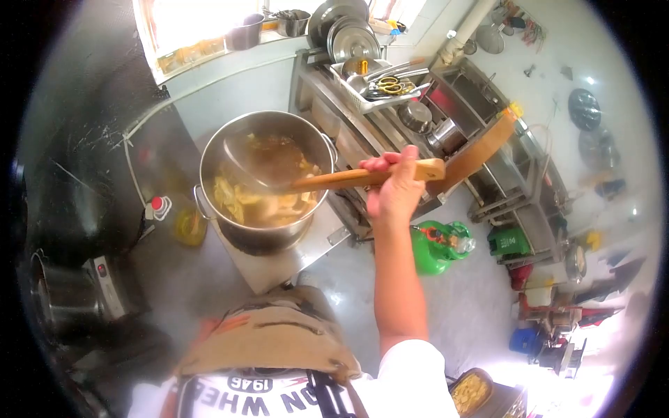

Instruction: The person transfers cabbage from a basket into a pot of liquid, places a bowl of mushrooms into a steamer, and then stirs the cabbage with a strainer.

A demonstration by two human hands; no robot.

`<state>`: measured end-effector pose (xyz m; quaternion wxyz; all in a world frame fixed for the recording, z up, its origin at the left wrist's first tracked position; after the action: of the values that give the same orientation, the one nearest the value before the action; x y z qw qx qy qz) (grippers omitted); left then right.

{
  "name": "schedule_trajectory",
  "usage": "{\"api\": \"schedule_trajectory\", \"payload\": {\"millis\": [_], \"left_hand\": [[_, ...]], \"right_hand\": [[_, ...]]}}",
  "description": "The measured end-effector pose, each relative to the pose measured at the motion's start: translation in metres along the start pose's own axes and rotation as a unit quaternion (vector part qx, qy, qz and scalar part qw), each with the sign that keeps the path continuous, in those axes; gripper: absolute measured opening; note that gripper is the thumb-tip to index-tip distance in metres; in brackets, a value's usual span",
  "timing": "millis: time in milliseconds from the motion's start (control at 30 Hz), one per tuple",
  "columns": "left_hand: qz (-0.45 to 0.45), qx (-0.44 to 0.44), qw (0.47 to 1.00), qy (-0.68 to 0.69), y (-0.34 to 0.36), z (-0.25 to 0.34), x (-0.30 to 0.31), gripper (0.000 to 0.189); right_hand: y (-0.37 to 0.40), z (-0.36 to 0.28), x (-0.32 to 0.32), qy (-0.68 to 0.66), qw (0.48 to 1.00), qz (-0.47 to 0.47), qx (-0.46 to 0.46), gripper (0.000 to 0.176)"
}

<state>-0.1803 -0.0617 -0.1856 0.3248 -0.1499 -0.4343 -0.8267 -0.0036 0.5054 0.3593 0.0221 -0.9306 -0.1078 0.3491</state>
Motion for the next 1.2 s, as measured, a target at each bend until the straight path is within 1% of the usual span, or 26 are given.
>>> {"api": "schedule_trajectory", "payload": {"millis": [33, 100, 133, 200, 233, 300, 333, 433, 467, 533, 567, 600, 633, 700, 733, 767, 800, 833, 900, 967, 1033, 1067, 1133, 1167, 1200], "left_hand": [[0.004, 0.012, 1.000, -0.003, 0.001, -0.004, -0.002, 0.036], [0.035, -0.025, 0.999, -0.026, 0.012, -0.004, 0.003, 0.035], [0.051, -0.043, 0.997, -0.039, 0.016, -0.006, 0.006, 0.034], [0.008, 0.003, 0.996, -0.091, 0.004, -0.040, -0.004, 0.030], [-0.016, 0.026, 0.992, -0.119, 0.002, -0.056, -0.009, 0.028], [-0.042, 0.046, 0.991, -0.118, 0.004, -0.071, -0.008, 0.026], [-0.054, 0.055, 0.990, -0.117, 0.005, -0.075, -0.008, 0.025], [0.013, 0.031, 0.995, -0.095, 0.005, -0.073, -0.005, 0.027], [-0.015, 0.009, 0.993, -0.118, -0.002, -0.077, -0.013, 0.027], [-0.071, -0.032, 0.984, -0.162, -0.013, -0.081, -0.027, 0.027], [-0.035, -0.030, 0.987, -0.155, -0.012, -0.077, -0.023, 0.026], [0.000, -0.026, 0.989, -0.148, -0.011, -0.072, -0.023, 0.025], [0.036, -0.022, 0.989, -0.139, -0.007, -0.063, -0.021, 0.025], [0.035, 0.004, 0.998, -0.053, 0.007, -0.040, -0.014, 0.025], [0.034, 0.016, 0.999, -0.010, 0.014, -0.032, -0.010, 0.025], [0.037, 0.020, 0.999, 0.004, 0.018, -0.028, -0.009, 0.025], [0.042, 0.023, 0.999, 0.019, 0.021, -0.022, -0.008, 0.025], [0.046, 0.026, 0.998, 0.033, 0.023, -0.021, -0.006, 0.025], [0.041, 0.050, 0.997, 0.033, 0.033, -0.015, -0.001, 0.022], [0.024, 0.064, 0.997, 0.037, 0.046, -0.014, 0.000, 0.020], [-0.004, 0.063, 0.997, 0.045, 0.055, -0.015, -0.003, 0.018], [-0.007, 0.093, 0.991, 0.095, 0.060, -0.021, -0.007, 0.018], [-0.011, 0.147, 0.970, 0.193, 0.065, -0.036, -0.017, 0.018], [-0.003, 0.131, 0.980, 0.148, 0.063, -0.039, -0.018, 0.019], [0.005, 0.115, 0.988, 0.104, 0.064, -0.043, -0.020, 0.020]], "right_hand": [[0.000, -0.010, 0.001, -0.014, 0.999, 0.032, 0.003, 0.042], [0.000, -0.036, -0.006, -0.040, 0.999, 0.013, 0.031, 0.040], [0.002, -0.051, -0.014, -0.032, 0.998, -0.010, 0.056, 0.038], [0.014, -0.078, -0.035, -0.010, 0.994, -0.042, 0.099, 0.035], [0.019, -0.089, -0.044, 0.008, 0.990, -0.073, 0.123, 0.033], [0.027, -0.105, -0.065, 0.032, 0.972, -0.160, 0.168, 0.030], [0.027, -0.108, -0.071, 0.025, 0.968, -0.187, 0.169, 0.027], [0.037, -0.100, -0.093, 0.050, 0.951, -0.249, 0.178, 0.026], [0.038, -0.095, -0.097, 0.042, 0.946, -0.275, 0.164, 0.023], [0.038, -0.081, -0.101, 0.069, 0.924, -0.325, 0.189, 0.021], [0.038, -0.073, -0.101, 0.082, 0.911, -0.352, 0.199, 0.020], [0.039, -0.061, -0.100, 0.092, 0.914, -0.350, 0.185, 0.015], [0.043, -0.050, -0.103, 0.115, 0.912, -0.353, 0.174, 0.014], [0.051, -0.029, -0.110, 0.137, 0.916, -0.350, 0.140, 0.012], [0.054, -0.016, -0.115, 0.115, 0.917, -0.361, 0.124, 0.011], [0.056, -0.004, -0.120, 0.092, 0.917, -0.372, 0.109, 0.009], [0.050, 0.005, -0.124, 0.075, 0.923, -0.362, 0.107, 0.007], [0.046, 0.002, -0.133, 0.068, 0.926, -0.340, 0.148, 0.009], [0.040, -0.021, -0.157, 0.027, 0.943, -0.278, 0.182, 0.012], [0.027, -0.044, -0.179, -0.004, 0.922, -0.284, 0.265, 0.013], [0.015, -0.058, -0.204, -0.025, 0.902, -0.326, 0.283, 0.017], [0.012, -0.061, -0.216, -0.039, 0.907, -0.303, 0.291, 0.015], [0.006, -0.061, -0.241, -0.014, 0.887, -0.298, 0.353, 0.014], [0.004, -0.059, -0.250, 0.001, 0.879, -0.291, 0.377, 0.014], [-0.001, -0.051, -0.257, 0.033, 0.901, -0.297, 0.314, 0.010]]}}
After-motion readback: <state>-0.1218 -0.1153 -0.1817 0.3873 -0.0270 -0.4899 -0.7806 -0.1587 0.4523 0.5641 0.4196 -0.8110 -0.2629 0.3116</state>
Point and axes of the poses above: each hand's wrist, its own y-axis away from the middle knuckle, its own x-axis out of the back of the hand, z = x × y, the point moved 7 cm from there along -y, towards the middle knuckle, and after that the axes turned 1 degree about y, right-handed, at the moved point
